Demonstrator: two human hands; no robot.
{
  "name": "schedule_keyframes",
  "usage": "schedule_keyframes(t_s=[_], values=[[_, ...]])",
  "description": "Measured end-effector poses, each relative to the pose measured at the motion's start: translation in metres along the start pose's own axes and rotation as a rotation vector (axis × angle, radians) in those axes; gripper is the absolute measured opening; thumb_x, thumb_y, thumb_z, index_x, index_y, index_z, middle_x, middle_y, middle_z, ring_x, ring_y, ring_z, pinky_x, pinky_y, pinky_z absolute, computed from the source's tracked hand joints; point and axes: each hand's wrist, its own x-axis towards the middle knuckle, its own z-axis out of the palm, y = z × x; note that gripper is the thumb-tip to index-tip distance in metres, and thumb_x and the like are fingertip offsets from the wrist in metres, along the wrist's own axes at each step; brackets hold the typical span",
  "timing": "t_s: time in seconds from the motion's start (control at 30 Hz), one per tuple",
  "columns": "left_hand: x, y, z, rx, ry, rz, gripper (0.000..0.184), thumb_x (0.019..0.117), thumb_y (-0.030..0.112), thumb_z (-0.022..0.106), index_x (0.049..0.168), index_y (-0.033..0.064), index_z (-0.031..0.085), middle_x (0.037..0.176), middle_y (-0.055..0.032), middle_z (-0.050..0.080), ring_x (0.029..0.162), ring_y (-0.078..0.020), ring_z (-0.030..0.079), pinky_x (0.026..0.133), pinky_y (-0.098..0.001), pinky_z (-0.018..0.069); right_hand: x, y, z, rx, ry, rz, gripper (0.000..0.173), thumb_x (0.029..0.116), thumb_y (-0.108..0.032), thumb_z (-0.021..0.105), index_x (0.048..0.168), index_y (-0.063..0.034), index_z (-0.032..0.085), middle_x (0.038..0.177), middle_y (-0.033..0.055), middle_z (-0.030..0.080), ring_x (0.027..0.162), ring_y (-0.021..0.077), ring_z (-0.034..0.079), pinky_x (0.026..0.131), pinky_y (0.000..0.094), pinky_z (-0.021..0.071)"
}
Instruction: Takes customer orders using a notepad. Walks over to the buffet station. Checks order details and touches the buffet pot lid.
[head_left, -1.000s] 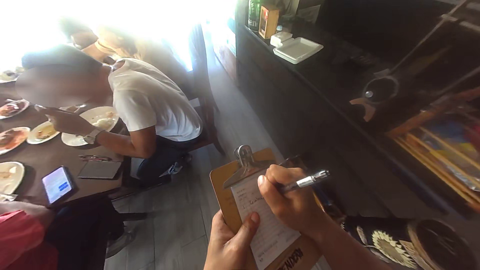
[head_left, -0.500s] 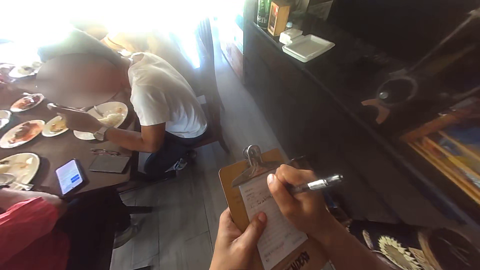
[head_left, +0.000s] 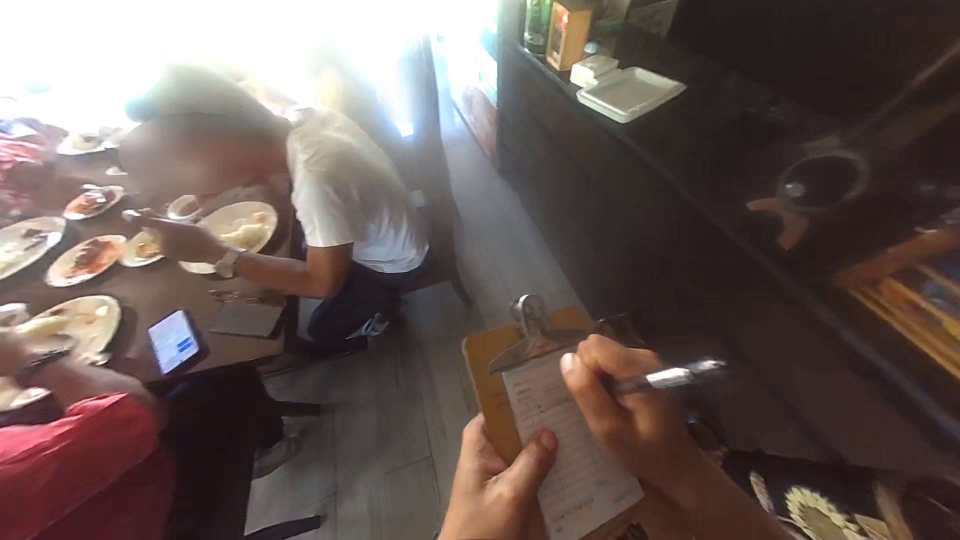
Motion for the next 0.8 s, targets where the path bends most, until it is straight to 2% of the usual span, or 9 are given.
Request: schedule_keyframes(t_s=[0.27,0.37,0.47,0.53,0.6,0.7,0.8], values=[[-0.001,-0.003,-0.005,0.013,-0.062,0.029,0.021,0.0948,-0.007,0.060,0.115,-0.0029,0.061,0.095,-0.0055,0.077,0.084,-0.0136,0.075,0.080,-0.0353,0.0639,-0.004,0.002,-0.001,-0.035,0.046,-0.005,0.029,0.1004,-0.025,0.057,0.073,-0.0198,0.049,0.062,-0.0115,0.044,0.057,-0.0075,0.043,0.051,0.0095,0.0344],[-0.001,-0.004,-0.008,0.001,-0.064,0.033,0.021,0.0949,-0.006,0.060,0.116,-0.0036,0.061,0.095,-0.0064,0.076,0.085,-0.0142,0.075,0.081,-0.0359,0.0637,-0.004,0.000,0.004,-0.095,0.067,-0.032,0.030,0.1010,-0.026,0.057,0.073,-0.0185,0.049,0.062,-0.0105,0.045,0.056,-0.0076,0.044,0.050,0.0099,0.0349],[-0.004,-0.001,-0.013,0.018,-0.055,0.035,0.020,0.0955,-0.005,0.060,0.115,-0.0017,0.061,0.096,-0.0061,0.076,0.085,-0.0150,0.075,0.081,-0.0368,0.0643,-0.004,-0.001,0.006,0.032,0.088,0.003,0.028,0.1003,-0.027,0.058,0.074,-0.0226,0.050,0.063,-0.0135,0.045,0.056,-0.0077,0.045,0.051,0.0085,0.0378],[-0.008,0.000,-0.016,0.005,-0.066,0.027,0.020,0.0968,-0.003,0.061,0.117,0.0010,0.062,0.098,-0.0059,0.077,0.086,-0.0162,0.076,0.081,-0.0377,0.0646,-0.004,-0.005,0.003,0.191,0.159,0.069,0.026,0.1011,-0.030,0.061,0.076,-0.0249,0.054,0.061,-0.0133,0.049,0.052,-0.0040,0.049,0.048,0.0123,0.0435],[-0.010,-0.003,-0.018,-0.021,-0.074,0.029,0.023,0.0965,-0.003,0.062,0.118,0.0034,0.062,0.099,-0.0062,0.078,0.087,-0.0175,0.076,0.081,-0.0384,0.0651,-0.006,-0.007,-0.005,0.233,0.198,0.123,0.028,0.1030,-0.036,0.061,0.078,-0.0242,0.058,0.063,-0.0107,0.055,0.053,-0.0012,0.054,0.048,0.0139,0.0465],[-0.011,-0.005,-0.022,-0.034,-0.113,0.031,0.028,0.0947,-0.006,0.063,0.121,0.0033,0.060,0.102,-0.0070,0.077,0.089,-0.0180,0.076,0.083,-0.0389,0.0648,-0.010,-0.009,-0.012,0.183,0.154,0.127,0.026,0.1038,-0.041,0.060,0.086,-0.0225,0.062,0.068,-0.0081,0.064,0.055,0.0006,0.059,0.048,0.0140,0.0491],[-0.012,-0.006,-0.023,-0.004,-0.138,0.038,0.030,0.0926,-0.008,0.064,0.121,0.0012,0.058,0.102,-0.0046,0.077,0.090,-0.0148,0.075,0.085,-0.0370,0.0638,-0.015,-0.015,-0.012,0.143,0.042,0.081,0.019,0.1036,-0.040,0.061,0.094,-0.0239,0.065,0.075,-0.0115,0.066,0.060,-0.0018,0.062,0.052,0.0133,0.0529]])
